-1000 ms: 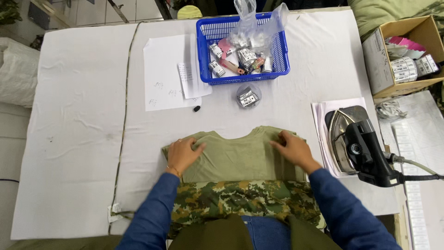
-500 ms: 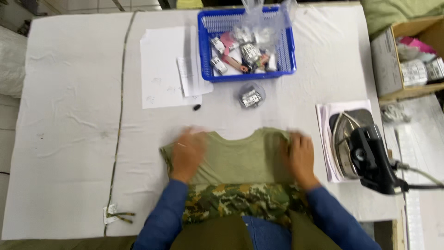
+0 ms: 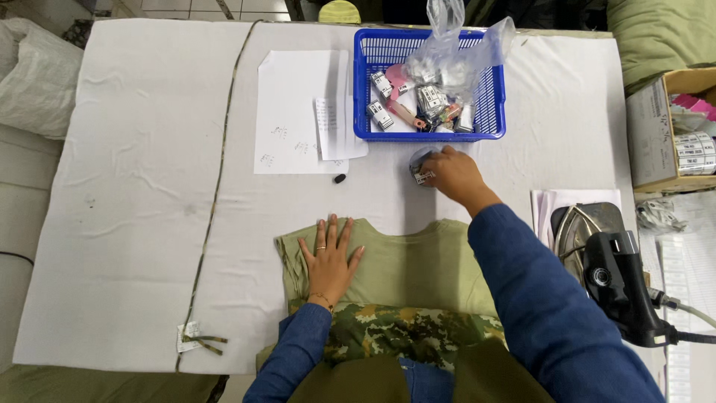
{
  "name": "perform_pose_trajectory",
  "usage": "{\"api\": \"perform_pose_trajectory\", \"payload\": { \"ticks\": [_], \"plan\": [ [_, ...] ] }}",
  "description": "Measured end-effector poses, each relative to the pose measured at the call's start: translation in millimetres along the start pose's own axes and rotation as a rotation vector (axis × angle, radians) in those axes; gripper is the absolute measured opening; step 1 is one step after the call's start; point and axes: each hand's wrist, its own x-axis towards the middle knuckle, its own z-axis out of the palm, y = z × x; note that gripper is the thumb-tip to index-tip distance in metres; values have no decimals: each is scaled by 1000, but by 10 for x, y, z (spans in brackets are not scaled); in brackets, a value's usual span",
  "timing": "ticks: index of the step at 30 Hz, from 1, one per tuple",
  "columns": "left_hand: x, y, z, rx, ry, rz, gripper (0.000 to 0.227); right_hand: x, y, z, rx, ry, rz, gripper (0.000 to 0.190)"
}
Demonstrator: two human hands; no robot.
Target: The person irons a camouflage-patterned shirt laid out on a white table. They repeatedly place a small white label on the shirt's upper back and press it with a steam iron. The person adjusts the shirt's position and smooths the fabric between each ironing pass.
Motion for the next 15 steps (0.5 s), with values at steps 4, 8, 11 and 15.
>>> {"api": "perform_pose_trajectory", "payload": {
  "ticks": [4, 8, 11, 15],
  "plan": [
    [-14, -11, 46, 11, 16, 0, 63, 46, 104, 99, -91, 97, -72, 12],
    [-16, -8, 72, 16, 46, 3, 62, -99, 146, 158, 141, 201, 9, 13],
    [-15, 11, 47, 16, 30, -9, 63, -385, -8, 0, 211, 303, 54, 19],
    [-49, 92, -11, 54, -16, -66, 65, -1162, -810, 319, 178, 167, -52, 13]
  ]
}}
